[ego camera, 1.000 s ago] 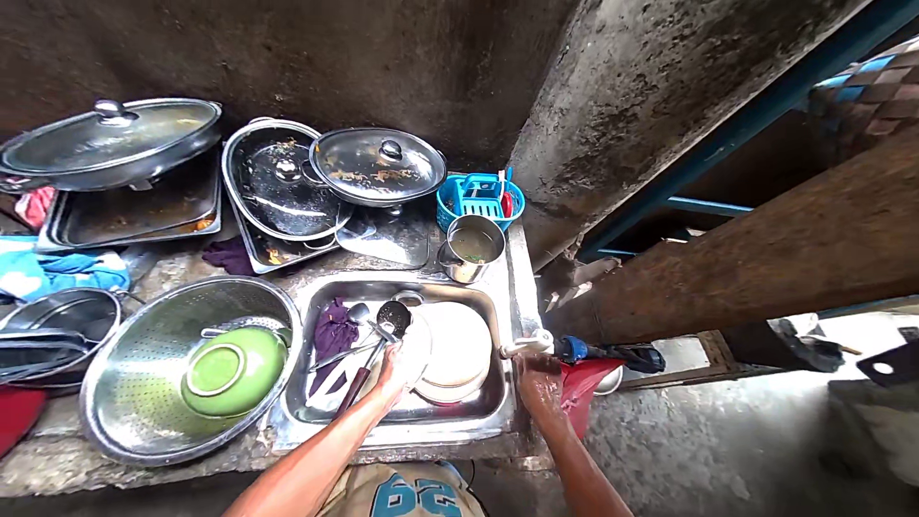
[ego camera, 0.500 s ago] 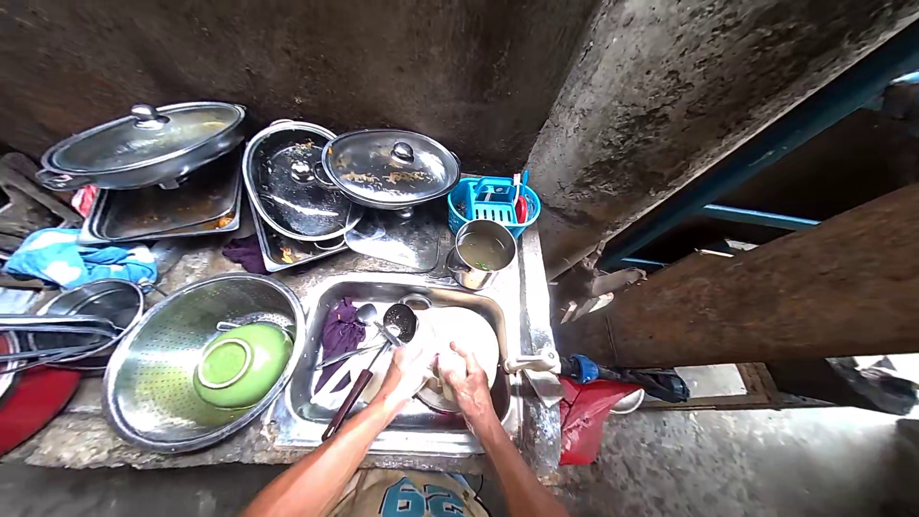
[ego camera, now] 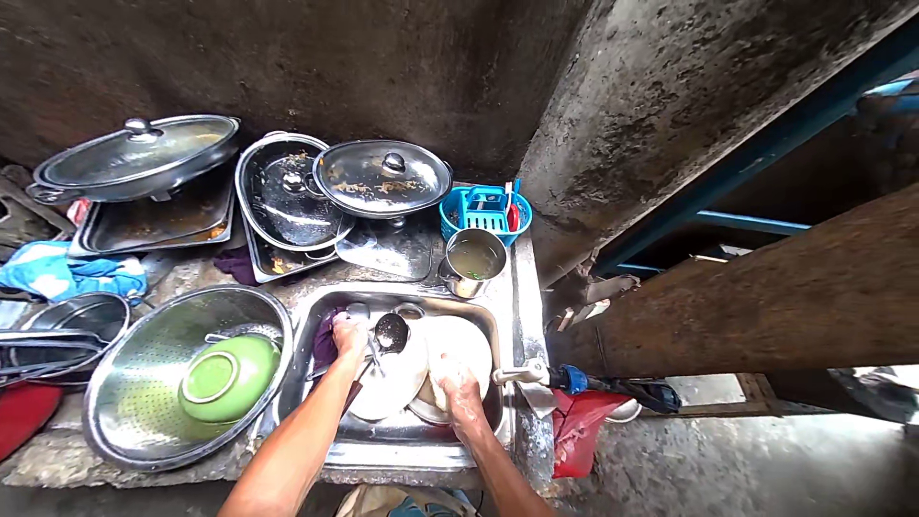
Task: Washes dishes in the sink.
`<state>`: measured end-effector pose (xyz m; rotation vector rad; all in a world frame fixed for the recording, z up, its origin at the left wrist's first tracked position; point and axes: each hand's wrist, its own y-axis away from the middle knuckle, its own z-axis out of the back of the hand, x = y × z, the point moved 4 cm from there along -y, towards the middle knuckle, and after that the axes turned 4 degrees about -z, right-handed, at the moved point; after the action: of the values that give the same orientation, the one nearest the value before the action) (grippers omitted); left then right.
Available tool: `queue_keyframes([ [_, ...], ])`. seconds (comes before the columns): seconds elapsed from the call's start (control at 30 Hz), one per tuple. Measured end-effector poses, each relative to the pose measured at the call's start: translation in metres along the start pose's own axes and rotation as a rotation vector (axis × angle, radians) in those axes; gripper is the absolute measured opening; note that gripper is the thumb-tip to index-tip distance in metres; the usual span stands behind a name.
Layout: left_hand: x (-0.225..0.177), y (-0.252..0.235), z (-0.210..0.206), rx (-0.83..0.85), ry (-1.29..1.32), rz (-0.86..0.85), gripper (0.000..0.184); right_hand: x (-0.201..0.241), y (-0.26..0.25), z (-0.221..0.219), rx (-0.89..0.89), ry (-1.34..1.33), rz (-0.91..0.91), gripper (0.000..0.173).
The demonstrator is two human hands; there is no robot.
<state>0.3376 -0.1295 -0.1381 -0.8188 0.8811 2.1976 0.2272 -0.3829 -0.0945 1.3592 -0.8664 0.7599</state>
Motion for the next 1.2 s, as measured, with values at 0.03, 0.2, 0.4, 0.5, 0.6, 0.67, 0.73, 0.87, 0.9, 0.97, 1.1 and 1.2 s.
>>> queue_keyframes([
  [0.03,-0.004,0.01,0.004,-0.013,0.109,-0.041,0.034,0.0,-0.003,-0.001,-0.005,-0.011,0.052,0.047],
  [0.2,-0.024,0.09,-0.016,0.219,0.289,-0.258,0.024,0.028,-0.01,-0.028,-0.098,-0.011,0.25,0.039],
  [0.4,-0.029,0.169,-0.033,0.533,0.109,-0.645,0.038,0.039,-0.039,-0.03,-0.077,0.446,0.422,0.032],
  [0.5,-0.019,0.178,-0.033,0.6,0.066,-0.672,0.036,0.039,-0.05,-0.013,-0.175,0.278,0.307,0.024],
  [0.6,-0.014,0.181,-0.033,0.604,0.278,-0.513,0.037,0.02,-0.053,-0.002,-0.268,-0.179,0.025,0.026],
  [0.67,-0.02,0.183,-0.043,0.613,0.532,-0.27,0.017,0.006,-0.039,-0.008,-0.19,-0.398,-0.075,0.028],
  [0.73,-0.028,0.181,-0.051,0.618,0.576,-0.06,0.022,0.013,-0.023,-0.016,-0.226,-0.341,-0.052,0.024],
  [0.87,-0.025,0.16,-0.06,0.454,0.478,-0.082,0.04,0.024,0.003,-0.028,-0.161,0.177,0.192,0.034],
  [0.9,-0.025,0.156,-0.064,0.4,0.499,-0.107,0.041,0.02,0.006,-0.03,-0.18,0.258,0.277,0.033],
  [0.97,-0.024,0.154,-0.068,0.303,0.541,-0.137,0.042,0.019,0.014,-0.032,-0.225,0.291,0.444,0.032],
  [1.1,-0.035,0.16,-0.066,0.26,0.374,-0.35,0.041,0.031,0.022,-0.023,-0.238,0.209,0.321,0.034],
  [1.2,-0.029,0.162,-0.057,0.314,0.179,-0.659,0.038,0.023,0.01,-0.011,-0.151,0.061,0.027,0.028],
])
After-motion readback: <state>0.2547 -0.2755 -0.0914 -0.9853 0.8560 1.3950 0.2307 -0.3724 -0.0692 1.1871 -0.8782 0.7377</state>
